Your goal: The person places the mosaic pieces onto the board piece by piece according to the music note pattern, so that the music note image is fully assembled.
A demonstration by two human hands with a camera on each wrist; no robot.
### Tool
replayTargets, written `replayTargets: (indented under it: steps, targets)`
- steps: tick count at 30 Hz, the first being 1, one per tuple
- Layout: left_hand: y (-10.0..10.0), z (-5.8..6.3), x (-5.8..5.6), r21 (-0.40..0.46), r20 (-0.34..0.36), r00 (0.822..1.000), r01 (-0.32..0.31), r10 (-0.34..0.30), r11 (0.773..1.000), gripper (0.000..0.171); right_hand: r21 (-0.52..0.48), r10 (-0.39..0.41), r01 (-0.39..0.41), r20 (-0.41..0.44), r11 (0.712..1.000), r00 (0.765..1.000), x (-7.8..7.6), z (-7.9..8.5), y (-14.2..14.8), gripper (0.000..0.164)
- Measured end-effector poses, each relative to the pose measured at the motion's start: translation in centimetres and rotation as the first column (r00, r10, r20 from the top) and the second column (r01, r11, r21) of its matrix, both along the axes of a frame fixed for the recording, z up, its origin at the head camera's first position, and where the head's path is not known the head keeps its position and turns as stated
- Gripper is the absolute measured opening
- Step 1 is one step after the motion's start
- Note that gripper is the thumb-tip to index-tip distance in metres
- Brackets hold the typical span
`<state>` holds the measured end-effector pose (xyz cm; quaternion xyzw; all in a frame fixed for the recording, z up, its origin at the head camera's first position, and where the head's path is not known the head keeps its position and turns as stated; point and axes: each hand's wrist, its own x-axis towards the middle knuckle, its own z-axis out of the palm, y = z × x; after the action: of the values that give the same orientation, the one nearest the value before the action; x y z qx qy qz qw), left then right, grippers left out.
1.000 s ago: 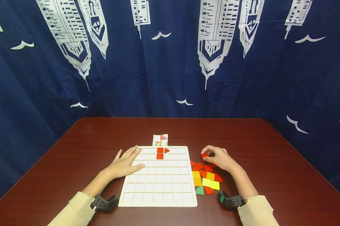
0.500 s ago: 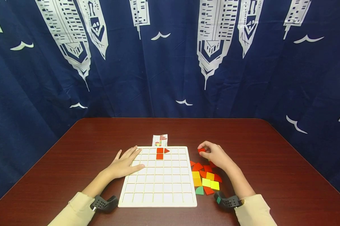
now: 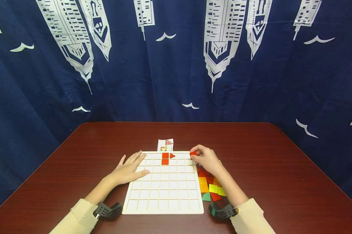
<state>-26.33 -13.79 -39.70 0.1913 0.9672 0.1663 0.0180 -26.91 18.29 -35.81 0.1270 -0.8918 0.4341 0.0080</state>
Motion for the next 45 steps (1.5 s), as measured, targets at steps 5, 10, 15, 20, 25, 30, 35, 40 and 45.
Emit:
replayTargets:
  steps: [5,10,15,20,25,30,35,40,45]
  targets:
    - [0.0,-0.1,0.0,-0.006,-0.004,1.000,0.005,-0.005,1.000,0.081,-0.072,0.009,-0.006,0.042,0.997,0.999,0.1,0.0,-1.9,0.024]
    - [-0.1,0.1,0.1,0.000,-0.010,1.000,0.006,-0.006,1.000,0.080,-0.143,-0.004,0.017,0.093,0.990,0.996,0.1,-0.1,-3.4,0.023]
    - [0.0,0.1,0.1,0.001,-0.010,1.000,0.007,-0.007,1.000,0.080,-0.216,0.041,-0.014,0.124,0.976,0.991,-0.1,-0.6,-4.4,0.023]
    - [0.0,0.1,0.0,0.009,-0.005,1.000,0.010,-0.010,1.000,0.080,-0.202,0.043,-0.009,0.163,0.979,0.986,-0.4,-1.1,-5.3,0.026]
    - [0.0,0.1,0.1,0.004,-0.008,1.000,0.010,-0.010,1.000,0.080,-0.094,0.000,0.012,0.124,0.996,0.992,-0.6,-1.5,-5.9,0.030]
    - [0.0,0.2,0.1,0.010,-0.010,1.000,0.012,-0.011,1.000,0.080,-0.056,0.011,-0.008,0.056,0.998,0.998,-0.7,-1.9,-6.1,0.031]
    - [0.0,0.2,0.0,0.011,-0.011,1.000,0.005,-0.004,1.000,0.081,-0.002,0.038,-0.038,-0.036,0.999,0.999,-0.8,-2.4,-6.1,0.025]
    - [0.0,0.2,0.0,0.005,-0.008,1.000,0.002,-0.002,1.000,0.081,0.073,0.046,-0.038,-0.117,0.997,0.992,-0.7,-2.8,-6.3,0.019]
    - [0.0,0.2,0.0,0.003,-0.002,1.000,0.005,-0.005,1.000,0.081,0.113,0.041,-0.018,-0.203,0.993,0.978,-0.5,-3.0,-6.2,0.021]
